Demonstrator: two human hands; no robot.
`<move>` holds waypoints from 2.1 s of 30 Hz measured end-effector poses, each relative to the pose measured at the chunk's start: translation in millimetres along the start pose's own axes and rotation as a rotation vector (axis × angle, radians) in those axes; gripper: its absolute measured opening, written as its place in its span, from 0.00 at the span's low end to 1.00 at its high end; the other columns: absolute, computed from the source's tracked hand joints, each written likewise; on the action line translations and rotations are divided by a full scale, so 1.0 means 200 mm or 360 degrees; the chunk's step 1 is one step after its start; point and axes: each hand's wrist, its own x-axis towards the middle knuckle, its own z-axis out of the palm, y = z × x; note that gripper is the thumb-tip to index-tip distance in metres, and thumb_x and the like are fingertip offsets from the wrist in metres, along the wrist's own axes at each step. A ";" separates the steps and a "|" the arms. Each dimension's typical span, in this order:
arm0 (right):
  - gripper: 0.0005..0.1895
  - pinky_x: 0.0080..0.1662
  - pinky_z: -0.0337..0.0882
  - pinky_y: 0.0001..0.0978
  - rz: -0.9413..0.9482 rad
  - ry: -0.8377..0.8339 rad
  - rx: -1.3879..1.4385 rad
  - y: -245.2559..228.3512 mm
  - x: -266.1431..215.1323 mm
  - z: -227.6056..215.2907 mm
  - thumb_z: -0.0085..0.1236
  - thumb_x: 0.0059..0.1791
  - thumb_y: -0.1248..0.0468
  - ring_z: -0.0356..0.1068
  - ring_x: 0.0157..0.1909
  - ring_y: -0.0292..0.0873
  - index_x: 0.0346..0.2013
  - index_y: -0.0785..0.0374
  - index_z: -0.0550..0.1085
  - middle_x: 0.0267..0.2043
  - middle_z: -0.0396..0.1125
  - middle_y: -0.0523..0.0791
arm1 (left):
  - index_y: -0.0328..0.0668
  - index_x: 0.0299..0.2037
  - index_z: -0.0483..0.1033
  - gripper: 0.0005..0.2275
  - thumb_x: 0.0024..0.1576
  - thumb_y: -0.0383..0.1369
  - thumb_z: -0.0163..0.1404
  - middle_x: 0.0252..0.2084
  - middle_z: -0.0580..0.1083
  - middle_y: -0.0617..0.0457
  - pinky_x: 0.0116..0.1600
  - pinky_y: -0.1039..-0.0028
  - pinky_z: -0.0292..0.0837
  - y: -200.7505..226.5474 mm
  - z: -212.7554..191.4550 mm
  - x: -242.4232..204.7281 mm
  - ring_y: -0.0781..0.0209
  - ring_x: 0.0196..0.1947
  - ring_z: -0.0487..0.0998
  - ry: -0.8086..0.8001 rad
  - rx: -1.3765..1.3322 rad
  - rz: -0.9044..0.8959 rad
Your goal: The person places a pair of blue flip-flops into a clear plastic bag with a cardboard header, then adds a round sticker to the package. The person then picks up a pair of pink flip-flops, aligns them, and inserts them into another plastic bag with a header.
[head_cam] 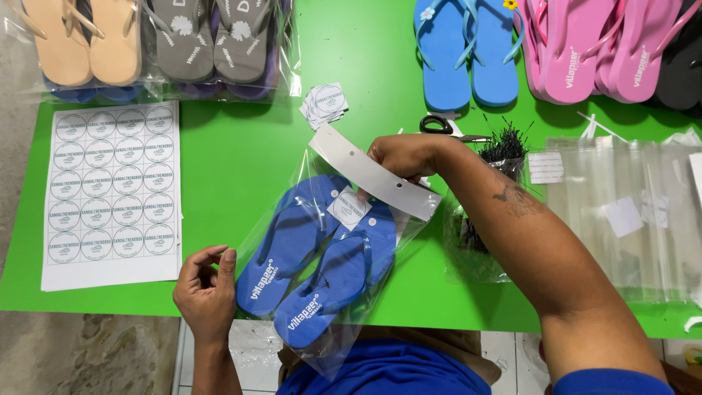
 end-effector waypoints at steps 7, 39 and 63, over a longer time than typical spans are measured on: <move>0.21 0.22 0.58 0.32 -0.0263 0.0278 -0.0014 0.07 -0.11 -0.04 0.53 0.54 0.49 0.57 0.19 0.34 0.32 0.64 0.80 0.18 0.63 0.39 | 0.41 0.42 0.79 0.05 0.62 0.32 0.61 0.38 0.74 0.59 0.39 0.78 0.62 0.04 0.00 -0.01 0.69 0.35 0.65 0.0079 0.0290 0.0152; 0.30 0.28 0.69 0.29 -0.0529 0.1295 0.0897 0.33 -0.15 0.16 0.69 0.46 0.61 0.69 0.26 0.37 0.58 0.71 0.68 0.31 0.74 0.49 | 0.27 0.55 0.71 0.19 0.62 0.37 0.56 0.38 0.77 0.48 0.39 0.78 0.79 0.07 0.54 0.66 0.66 0.33 0.77 -0.0815 -0.0717 -0.0733; 0.12 0.42 0.80 0.30 -0.1004 0.1201 0.1680 0.41 0.02 0.21 0.64 0.47 0.73 0.78 0.35 0.40 0.45 0.73 0.76 0.38 0.77 0.51 | 0.27 0.50 0.73 0.11 0.58 0.23 0.54 0.39 0.80 0.38 0.43 0.72 0.84 0.04 0.66 0.64 0.57 0.36 0.84 -0.0782 -0.1065 -0.0793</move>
